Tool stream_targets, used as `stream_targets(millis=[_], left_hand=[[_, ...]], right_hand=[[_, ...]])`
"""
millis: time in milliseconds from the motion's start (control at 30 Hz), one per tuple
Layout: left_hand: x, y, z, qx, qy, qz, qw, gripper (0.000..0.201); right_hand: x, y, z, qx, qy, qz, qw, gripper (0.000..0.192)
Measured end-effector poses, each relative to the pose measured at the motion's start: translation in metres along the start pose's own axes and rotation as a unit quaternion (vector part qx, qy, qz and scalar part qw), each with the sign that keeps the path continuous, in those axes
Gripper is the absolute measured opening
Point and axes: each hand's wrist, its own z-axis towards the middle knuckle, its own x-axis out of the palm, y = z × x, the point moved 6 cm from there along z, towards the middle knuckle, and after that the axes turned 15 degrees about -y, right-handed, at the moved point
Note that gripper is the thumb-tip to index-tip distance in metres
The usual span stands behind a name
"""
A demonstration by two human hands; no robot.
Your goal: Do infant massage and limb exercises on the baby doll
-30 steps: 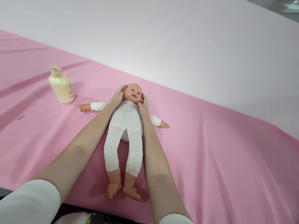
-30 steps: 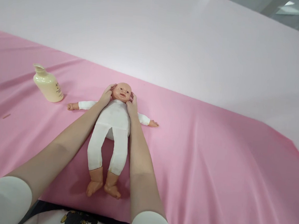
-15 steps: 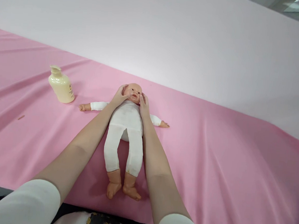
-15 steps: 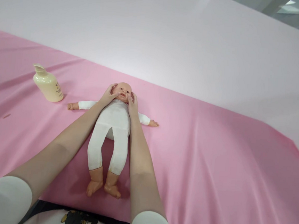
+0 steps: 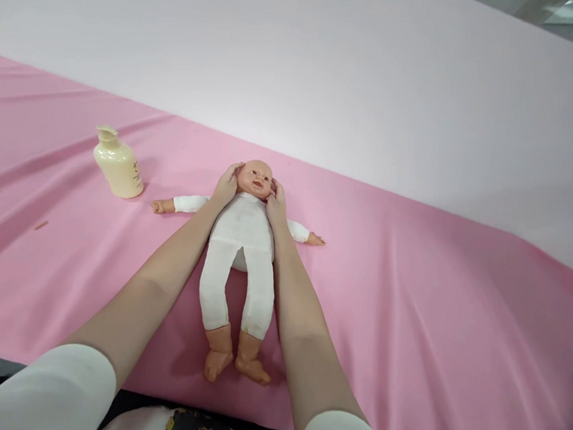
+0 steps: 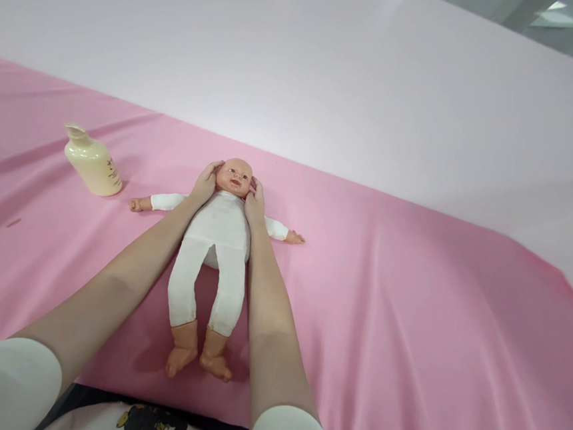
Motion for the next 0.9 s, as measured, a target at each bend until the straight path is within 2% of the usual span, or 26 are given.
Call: stream_targets(millis=[300,467,633,900], left_hand=[[0.001,0.012,0.001,-0.040,-0.005,-0.040,0.998,0.040],[0.002,0.011,0.001,-0.044,-0.013,-0.042,0.998,0.045],[-0.001,0.006,0.001,-0.046,-0.004,-0.031,0.998,0.045],[-0.010,-0.005,-0.005,-0.108,-0.038,0.013,0.993,0.035]], right_hand=[[0.004,0.000,-0.003,-0.014,0.043,0.008,0.999,0.074],[0.004,-0.006,0.001,0.000,0.031,0.034,0.999,0.069],[0.002,-0.007,0.002,-0.009,0.025,0.017,0.999,0.061],[-0.002,-0.001,-0.009,-0.019,0.029,-0.003,0.999,0.052]])
